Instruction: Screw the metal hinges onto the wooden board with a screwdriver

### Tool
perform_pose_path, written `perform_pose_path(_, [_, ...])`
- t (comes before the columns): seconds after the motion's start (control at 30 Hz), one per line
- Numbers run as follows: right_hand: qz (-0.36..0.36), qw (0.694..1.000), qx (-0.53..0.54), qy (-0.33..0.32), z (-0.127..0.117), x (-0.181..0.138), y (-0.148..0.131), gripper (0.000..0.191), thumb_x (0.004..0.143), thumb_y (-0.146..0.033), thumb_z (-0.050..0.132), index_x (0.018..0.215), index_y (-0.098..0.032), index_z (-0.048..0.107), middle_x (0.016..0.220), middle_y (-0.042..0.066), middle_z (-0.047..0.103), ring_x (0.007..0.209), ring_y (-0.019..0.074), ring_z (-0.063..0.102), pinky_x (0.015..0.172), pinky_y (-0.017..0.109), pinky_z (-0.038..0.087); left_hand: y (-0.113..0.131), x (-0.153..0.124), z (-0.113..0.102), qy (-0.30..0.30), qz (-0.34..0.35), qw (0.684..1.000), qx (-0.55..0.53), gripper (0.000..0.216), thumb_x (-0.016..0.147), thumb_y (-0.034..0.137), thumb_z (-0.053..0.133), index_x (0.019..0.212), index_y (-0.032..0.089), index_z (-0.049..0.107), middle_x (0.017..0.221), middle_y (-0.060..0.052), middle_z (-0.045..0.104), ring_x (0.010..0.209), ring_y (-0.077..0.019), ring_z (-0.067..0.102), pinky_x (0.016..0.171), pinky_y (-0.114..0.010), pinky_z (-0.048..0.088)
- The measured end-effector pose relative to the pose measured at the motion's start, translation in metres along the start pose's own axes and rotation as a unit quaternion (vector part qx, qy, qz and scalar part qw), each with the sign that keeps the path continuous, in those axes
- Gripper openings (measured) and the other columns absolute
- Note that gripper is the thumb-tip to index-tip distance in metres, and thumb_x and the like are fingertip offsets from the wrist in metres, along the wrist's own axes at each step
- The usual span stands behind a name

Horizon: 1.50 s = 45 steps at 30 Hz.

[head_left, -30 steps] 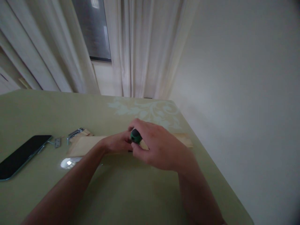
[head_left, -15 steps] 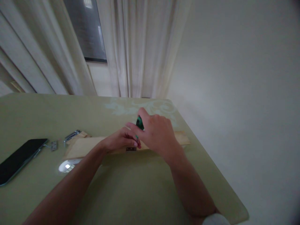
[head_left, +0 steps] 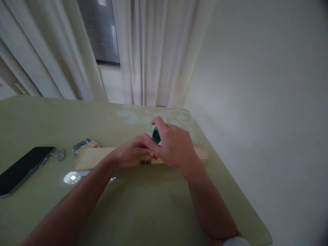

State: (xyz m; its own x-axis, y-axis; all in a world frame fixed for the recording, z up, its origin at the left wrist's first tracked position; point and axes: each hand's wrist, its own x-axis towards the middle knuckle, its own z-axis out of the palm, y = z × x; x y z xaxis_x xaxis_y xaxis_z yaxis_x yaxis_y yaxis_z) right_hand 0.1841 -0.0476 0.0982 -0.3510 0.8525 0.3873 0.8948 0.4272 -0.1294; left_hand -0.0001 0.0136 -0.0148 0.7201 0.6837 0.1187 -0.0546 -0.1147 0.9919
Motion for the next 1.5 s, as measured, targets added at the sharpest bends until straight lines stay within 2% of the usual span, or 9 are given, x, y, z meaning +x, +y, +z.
perform_pose_path(0.1, [0.036,0.999,-0.035,-0.012,-0.002,0.0,-0.003,0.047,0.106,-0.067,0.044,0.116,-0.025,0.063,0.083,0.006,0.076,0.073,0.0266,0.07,0.061,0.033,0.032,0.0,0.005,0.003,0.029,0.013,0.999,0.007,0.02,0.081,0.028,0.089,0.078,0.011,0.079,0.076,-0.005,0.076,0.07,-0.0143,0.066,0.068,-0.024,0.055])
perform_pose_path(0.2, [-0.006,1.0,-0.007,-0.009,-0.003,-0.002,-0.004,0.029,0.107,-0.047,0.048,0.12,-0.025,0.061,0.093,0.005,0.077,0.082,0.0245,0.072,0.063,0.033,0.035,0.004,0.005,-0.003,0.013,0.012,0.999,0.031,0.018,0.08,0.027,0.09,0.084,0.012,0.081,0.081,-0.005,0.078,0.074,-0.015,0.068,0.069,-0.024,0.057])
perform_pose_path(0.3, [-0.035,0.999,0.031,-0.002,-0.003,-0.002,-0.005,0.032,0.103,-0.034,0.05,0.133,-0.023,0.056,0.111,0.007,0.078,0.099,0.0243,0.072,0.072,0.032,0.042,0.013,0.002,-0.011,-0.037,0.016,0.996,0.077,0.015,0.086,0.03,0.084,0.089,0.015,0.082,0.084,-0.004,0.08,0.078,-0.0152,0.07,0.075,-0.024,0.059])
perform_pose_path(0.5, [0.039,0.999,-0.014,-0.02,0.001,0.001,-0.005,0.047,0.106,-0.063,0.047,0.127,-0.022,0.058,0.089,0.007,0.077,0.079,0.0265,0.071,0.067,0.033,0.042,0.02,0.004,-0.008,-0.011,0.026,0.997,0.074,0.015,0.085,0.031,0.085,0.084,0.016,0.084,0.084,-0.004,0.081,0.077,-0.0159,0.071,0.076,-0.025,0.06])
perform_pose_path(0.63, [-0.057,0.997,0.049,-0.008,0.003,-0.001,-0.002,0.024,0.108,-0.033,0.046,0.126,-0.021,0.057,0.111,0.009,0.076,0.102,0.0248,0.069,0.08,0.033,0.047,0.013,0.006,-0.008,0.028,0.02,0.996,0.086,0.014,0.079,0.027,0.089,0.078,0.015,0.082,0.076,-0.002,0.078,0.071,-0.015,0.069,0.071,-0.024,0.058])
perform_pose_path(0.7, [-0.092,0.993,0.068,0.005,0.004,-0.002,-0.002,0.028,0.104,-0.024,0.046,0.13,-0.019,0.055,0.121,0.011,0.073,0.112,0.0242,0.067,0.086,0.033,0.048,0.011,0.005,-0.011,0.034,0.022,0.994,0.104,0.013,0.081,0.025,0.086,0.077,0.014,0.081,0.075,-0.001,0.077,0.07,-0.0142,0.068,0.069,-0.023,0.056])
perform_pose_path(0.87, [-0.003,0.999,-0.023,-0.029,0.004,0.0,-0.006,0.044,0.107,-0.058,0.048,0.126,-0.02,0.058,0.09,0.007,0.077,0.078,0.0258,0.071,0.064,0.033,0.039,0.014,0.002,-0.014,-0.025,0.032,0.993,0.113,0.014,0.087,0.027,0.081,0.084,0.014,0.084,0.083,-0.004,0.08,0.076,-0.0151,0.069,0.073,-0.024,0.057])
perform_pose_path(1.07, [-0.019,0.999,0.026,0.005,-0.002,-0.002,-0.008,0.028,0.106,-0.046,0.051,0.116,-0.021,0.057,0.087,0.003,0.075,0.074,0.0202,0.068,0.063,0.032,0.033,0.023,0.001,-0.008,-0.004,0.04,0.993,0.112,0.012,0.085,0.025,0.083,0.081,0.014,0.081,0.077,-0.001,0.077,0.073,-0.0139,0.068,0.072,-0.023,0.058])
perform_pose_path(1.5, [-0.02,0.997,0.074,-0.021,0.005,0.0,-0.005,0.023,0.101,-0.039,0.055,0.115,-0.021,0.056,0.084,0.002,0.071,0.071,0.0199,0.065,0.063,0.031,0.03,0.013,0.001,-0.012,-0.035,0.026,0.994,0.1,0.009,0.086,0.022,0.081,0.089,0.013,0.083,0.089,-0.004,0.082,0.083,-0.0165,0.073,0.078,-0.024,0.06])
